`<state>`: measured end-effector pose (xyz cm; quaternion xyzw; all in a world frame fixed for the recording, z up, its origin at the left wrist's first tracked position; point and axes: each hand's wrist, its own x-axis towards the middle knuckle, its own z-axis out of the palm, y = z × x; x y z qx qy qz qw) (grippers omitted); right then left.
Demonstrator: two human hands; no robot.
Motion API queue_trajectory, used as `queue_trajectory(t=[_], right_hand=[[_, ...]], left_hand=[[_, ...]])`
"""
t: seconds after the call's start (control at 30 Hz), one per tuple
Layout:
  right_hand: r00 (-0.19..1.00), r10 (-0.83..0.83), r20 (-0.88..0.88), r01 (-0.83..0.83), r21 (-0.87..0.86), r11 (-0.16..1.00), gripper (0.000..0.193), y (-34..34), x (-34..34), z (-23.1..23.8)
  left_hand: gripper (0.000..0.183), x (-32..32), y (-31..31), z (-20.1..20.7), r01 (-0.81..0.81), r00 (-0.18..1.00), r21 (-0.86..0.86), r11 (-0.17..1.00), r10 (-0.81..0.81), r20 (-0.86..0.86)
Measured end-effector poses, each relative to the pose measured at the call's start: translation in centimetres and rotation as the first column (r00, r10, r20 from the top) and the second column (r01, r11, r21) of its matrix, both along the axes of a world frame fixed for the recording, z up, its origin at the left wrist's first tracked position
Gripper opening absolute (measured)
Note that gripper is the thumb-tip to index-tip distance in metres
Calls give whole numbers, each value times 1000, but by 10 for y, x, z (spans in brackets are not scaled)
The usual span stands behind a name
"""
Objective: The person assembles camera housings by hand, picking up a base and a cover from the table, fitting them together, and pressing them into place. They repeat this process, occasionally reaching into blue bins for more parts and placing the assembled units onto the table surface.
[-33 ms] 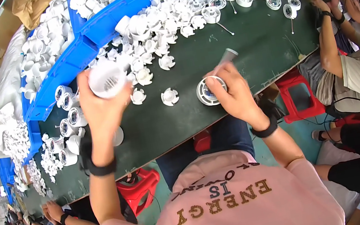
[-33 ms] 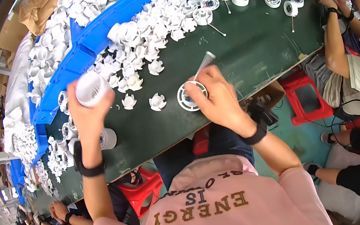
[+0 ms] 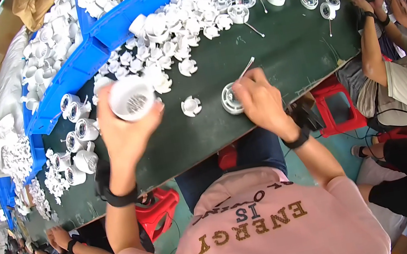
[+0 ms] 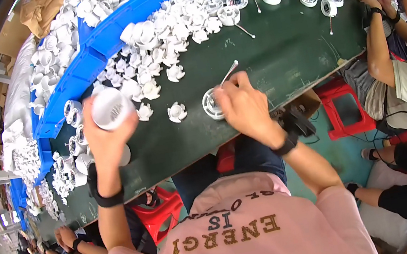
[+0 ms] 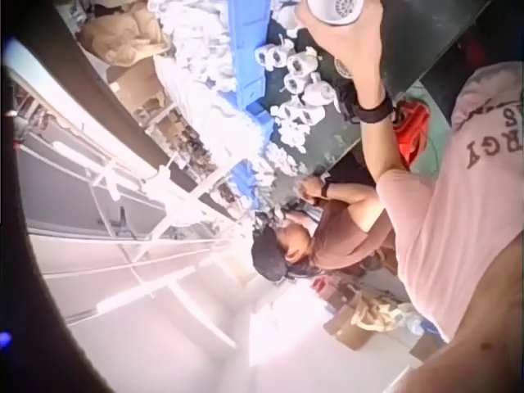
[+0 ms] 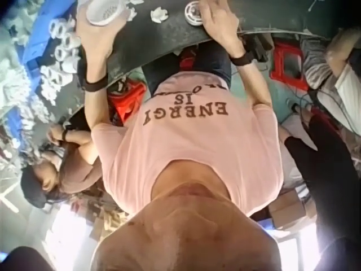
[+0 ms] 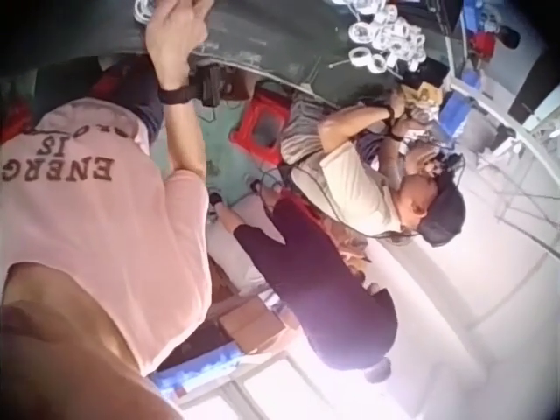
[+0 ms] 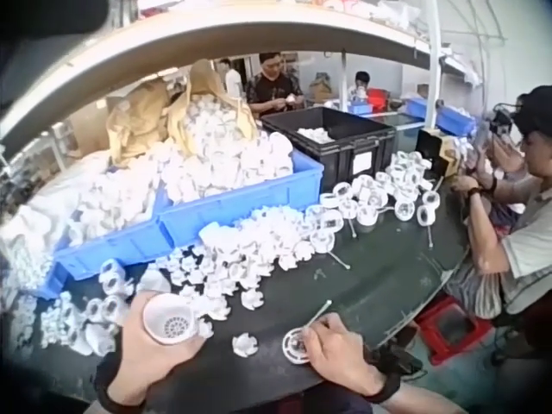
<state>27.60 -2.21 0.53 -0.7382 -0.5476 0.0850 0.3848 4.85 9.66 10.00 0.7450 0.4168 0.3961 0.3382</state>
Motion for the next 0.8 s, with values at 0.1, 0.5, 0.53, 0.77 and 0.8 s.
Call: queue_trajectory(t=[0.1,0.5,0.53,0.77,0.8], right_hand=[[999,37,-3,-37,-34,999,32,8,1,0],[915,230,331,-161,-223,961,51,19,-18,31],[911,241,336,-171,-224,959,51,20,-17,38],[931,255,263,-251,-48,967,50,21,-6,32],[948,316,33,-314,-55,948,54,13,-11,43]], left_hand=[[57,1,-48,-29,154,985,-109,982,-145,88],[62,9,-86,-69,21,995,-205,978,-1,97],[62,5,-86,-67,11,995,-205,979,10,102],[69,-10,-100,-62,357,867,-450,818,-111,486],[69,-13,-104,-61,344,871,-458,820,-96,481]])
